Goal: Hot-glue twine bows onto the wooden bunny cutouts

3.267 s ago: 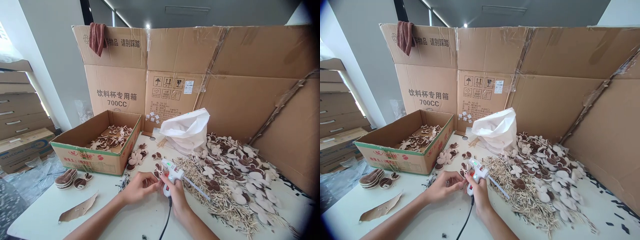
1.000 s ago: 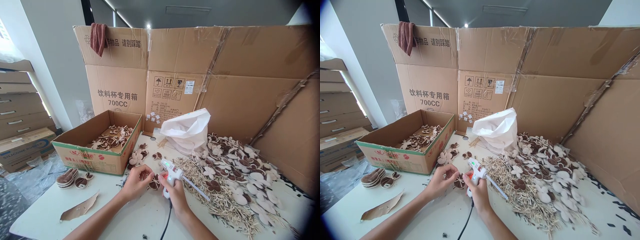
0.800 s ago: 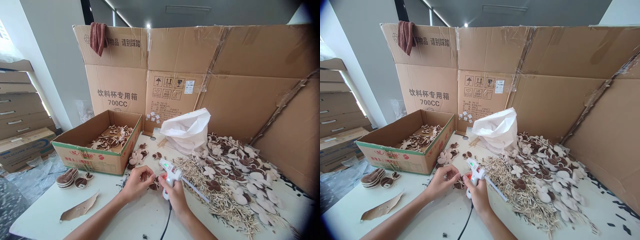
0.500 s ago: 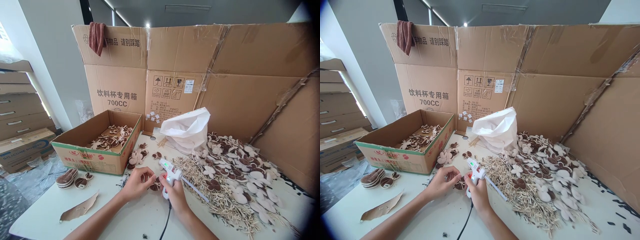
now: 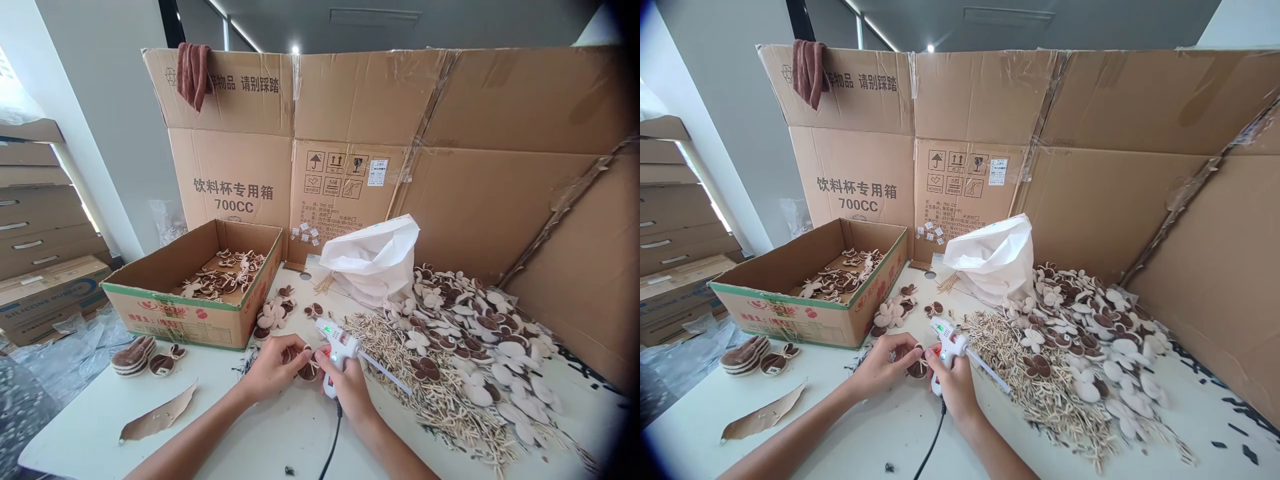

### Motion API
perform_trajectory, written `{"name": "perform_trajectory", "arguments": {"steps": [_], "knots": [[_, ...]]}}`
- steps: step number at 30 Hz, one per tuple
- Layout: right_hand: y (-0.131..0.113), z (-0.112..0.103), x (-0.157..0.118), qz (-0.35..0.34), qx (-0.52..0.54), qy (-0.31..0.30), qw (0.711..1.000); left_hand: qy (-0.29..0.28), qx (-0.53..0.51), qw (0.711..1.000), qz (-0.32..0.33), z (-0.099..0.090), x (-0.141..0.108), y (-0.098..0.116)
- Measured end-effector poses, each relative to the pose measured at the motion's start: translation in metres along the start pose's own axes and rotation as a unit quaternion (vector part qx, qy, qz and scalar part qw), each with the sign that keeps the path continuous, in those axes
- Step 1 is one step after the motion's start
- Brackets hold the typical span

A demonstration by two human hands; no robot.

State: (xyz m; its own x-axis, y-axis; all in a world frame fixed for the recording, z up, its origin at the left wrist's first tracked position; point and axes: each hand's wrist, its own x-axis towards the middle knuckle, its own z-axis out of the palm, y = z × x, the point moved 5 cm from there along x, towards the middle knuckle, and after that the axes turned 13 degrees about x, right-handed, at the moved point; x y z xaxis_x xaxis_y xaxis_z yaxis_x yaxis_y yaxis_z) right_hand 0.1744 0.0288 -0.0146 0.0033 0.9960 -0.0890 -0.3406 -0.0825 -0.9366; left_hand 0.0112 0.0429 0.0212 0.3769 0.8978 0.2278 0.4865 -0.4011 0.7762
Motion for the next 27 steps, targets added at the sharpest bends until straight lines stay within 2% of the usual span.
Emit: {"name": "perform_trajectory", "arguments": {"steps": [8,14,18,27], "knots": [[-0.0011,-0.0003,0.0008,-0.004,-0.015,-0.028,0.999,-0.039,-0.122,0.992,-0.003,0.0036,-0.0007,0.0025],[-0.0002,0.0022,0.0000,-0.004,-0.005,-0.035,0.999,-0.039,-0.181,0.983,-0.014,0.0065,-0.0006,0.0006],[0.0006,0.0019,0.0009,-0.017,0.000,-0.017,1.000,-0.029,-0.174,0.984,-0.010,0.0070,-0.0006,0.0009],[0.0015,0.0012,0.0027,-0.022,-0.003,-0.019,1.000,-0.020,-0.152,0.988,0.000,0.0048,0.0002,0.0023]]}}
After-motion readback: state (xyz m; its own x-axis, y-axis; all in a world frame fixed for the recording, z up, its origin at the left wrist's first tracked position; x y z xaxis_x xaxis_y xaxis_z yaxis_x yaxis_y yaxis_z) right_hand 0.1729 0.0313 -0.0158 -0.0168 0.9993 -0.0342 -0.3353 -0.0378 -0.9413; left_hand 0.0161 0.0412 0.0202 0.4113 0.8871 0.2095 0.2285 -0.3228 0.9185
